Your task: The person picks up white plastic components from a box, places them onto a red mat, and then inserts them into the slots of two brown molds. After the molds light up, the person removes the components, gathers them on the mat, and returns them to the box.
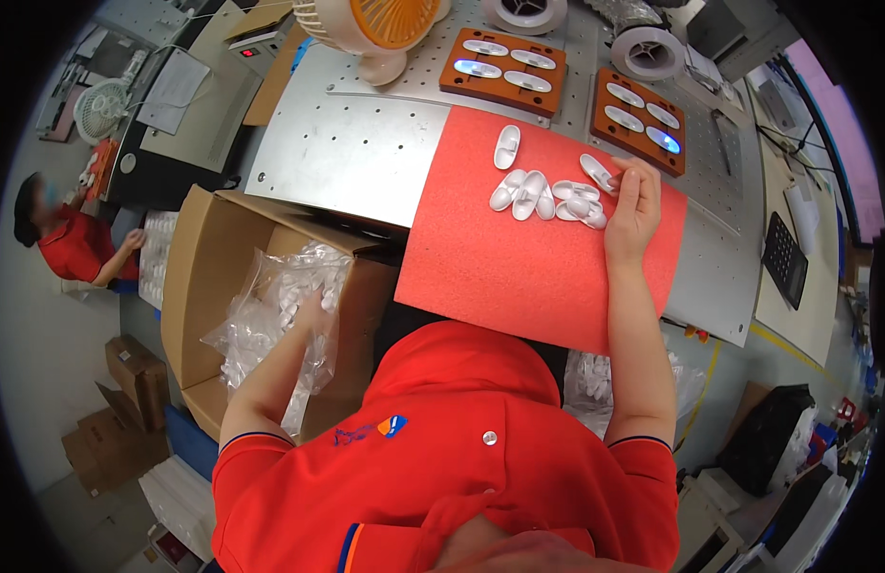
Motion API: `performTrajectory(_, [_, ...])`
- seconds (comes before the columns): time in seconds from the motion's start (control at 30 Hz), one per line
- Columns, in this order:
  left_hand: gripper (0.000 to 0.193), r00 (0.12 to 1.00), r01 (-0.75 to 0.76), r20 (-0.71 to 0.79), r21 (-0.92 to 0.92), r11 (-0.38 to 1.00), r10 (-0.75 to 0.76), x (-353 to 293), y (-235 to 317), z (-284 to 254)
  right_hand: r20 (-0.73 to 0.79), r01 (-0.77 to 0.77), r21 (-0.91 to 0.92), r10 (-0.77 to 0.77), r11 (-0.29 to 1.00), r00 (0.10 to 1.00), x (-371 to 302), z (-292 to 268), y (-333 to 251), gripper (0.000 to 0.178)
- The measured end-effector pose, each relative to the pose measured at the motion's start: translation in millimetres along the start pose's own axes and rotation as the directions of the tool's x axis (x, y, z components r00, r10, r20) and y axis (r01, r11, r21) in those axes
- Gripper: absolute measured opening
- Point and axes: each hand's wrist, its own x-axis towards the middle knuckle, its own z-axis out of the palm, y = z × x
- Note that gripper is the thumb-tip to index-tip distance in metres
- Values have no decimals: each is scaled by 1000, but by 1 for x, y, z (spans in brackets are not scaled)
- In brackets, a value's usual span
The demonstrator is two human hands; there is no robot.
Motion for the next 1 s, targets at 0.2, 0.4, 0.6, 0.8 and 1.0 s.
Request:
performTrajectory(0.2, [91, 990, 117, 78, 16, 993, -118, -5, -16, -7, 33, 6, -16, -5, 1000, 999, 0, 4, 0, 27])
performTrajectory(0.4, [78, 998, -8, 61, 186, 983, -3, 2, -3, -9, 25, -22, -71, 23, 997, 999, 2, 1, 15, 28])
performTrajectory(0.6, [60, 989, -91, -123, -52, 994, 84, -17, -11, -11, 46, -35, -63, 38, 997, 998, 5, -4, 20, 29])
performTrajectory(0.8, [40, 992, -55, -125, -300, 952, 18, -45, -13, -51, 77, -73, -56, 77, 996, 994, 3, -2, 15, 31])
performTrajectory(1.0, [36, 977, 175, 7, -590, 788, -212, -81, 24, -96, 97, -82, -73, 89, 994, 991, 1, -4, 16, 33])
